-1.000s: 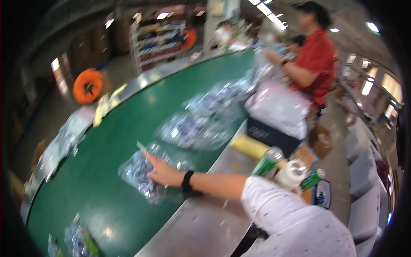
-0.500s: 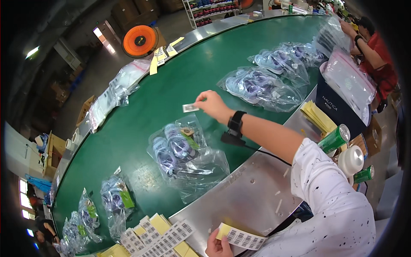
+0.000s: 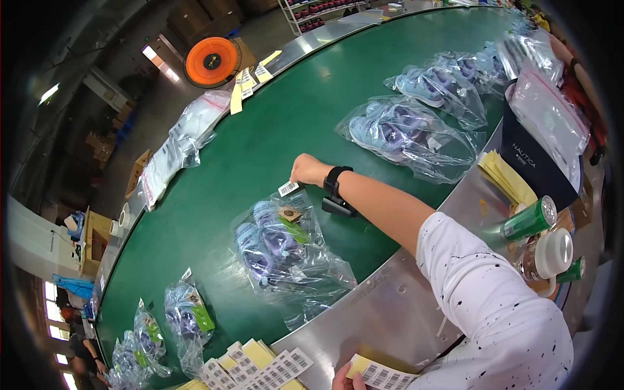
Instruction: The person applies barcode labels to plastic bags containing shoes on a green conveyor belt. They peel labels from a sheet and stick them onto the packaging, then move the labeled bags down the line.
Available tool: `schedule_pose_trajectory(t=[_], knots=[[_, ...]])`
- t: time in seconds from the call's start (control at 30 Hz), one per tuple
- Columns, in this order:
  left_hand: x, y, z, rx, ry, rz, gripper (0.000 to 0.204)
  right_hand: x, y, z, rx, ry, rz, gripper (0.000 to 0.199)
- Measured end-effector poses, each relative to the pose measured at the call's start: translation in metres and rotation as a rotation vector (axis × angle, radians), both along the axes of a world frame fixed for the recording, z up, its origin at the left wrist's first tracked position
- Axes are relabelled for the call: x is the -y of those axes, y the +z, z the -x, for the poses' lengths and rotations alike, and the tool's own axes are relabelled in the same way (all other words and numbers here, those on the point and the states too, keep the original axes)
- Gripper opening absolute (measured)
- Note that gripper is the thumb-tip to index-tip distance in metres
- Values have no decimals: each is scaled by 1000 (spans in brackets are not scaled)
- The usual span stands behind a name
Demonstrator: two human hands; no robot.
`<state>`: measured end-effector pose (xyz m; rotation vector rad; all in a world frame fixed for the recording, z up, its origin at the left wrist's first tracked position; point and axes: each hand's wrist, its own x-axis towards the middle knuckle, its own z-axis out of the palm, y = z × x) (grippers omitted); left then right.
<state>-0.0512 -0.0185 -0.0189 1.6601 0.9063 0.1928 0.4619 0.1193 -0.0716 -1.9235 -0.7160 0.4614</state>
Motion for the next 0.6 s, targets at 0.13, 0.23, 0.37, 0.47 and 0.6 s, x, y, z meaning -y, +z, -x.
schedule_pose_trajectory(t=[0.13,0.23,0.37,0.47,0.6], knots=[[0,0,-1,-15,1,28,30,-4,8,18,252,-120,113,13],[0,-5,-2,-29,0,-4,30,-2,13,27,356,-44,210,13],[0,-3,-5,3,27,-33,31,7,38,42,492,23,345,30],[1,11,-12,80,62,47,31,29,67,35,645,8,394,34],[0,11,-14,106,65,-62,33,118,87,-37,897,-165,333,30]])
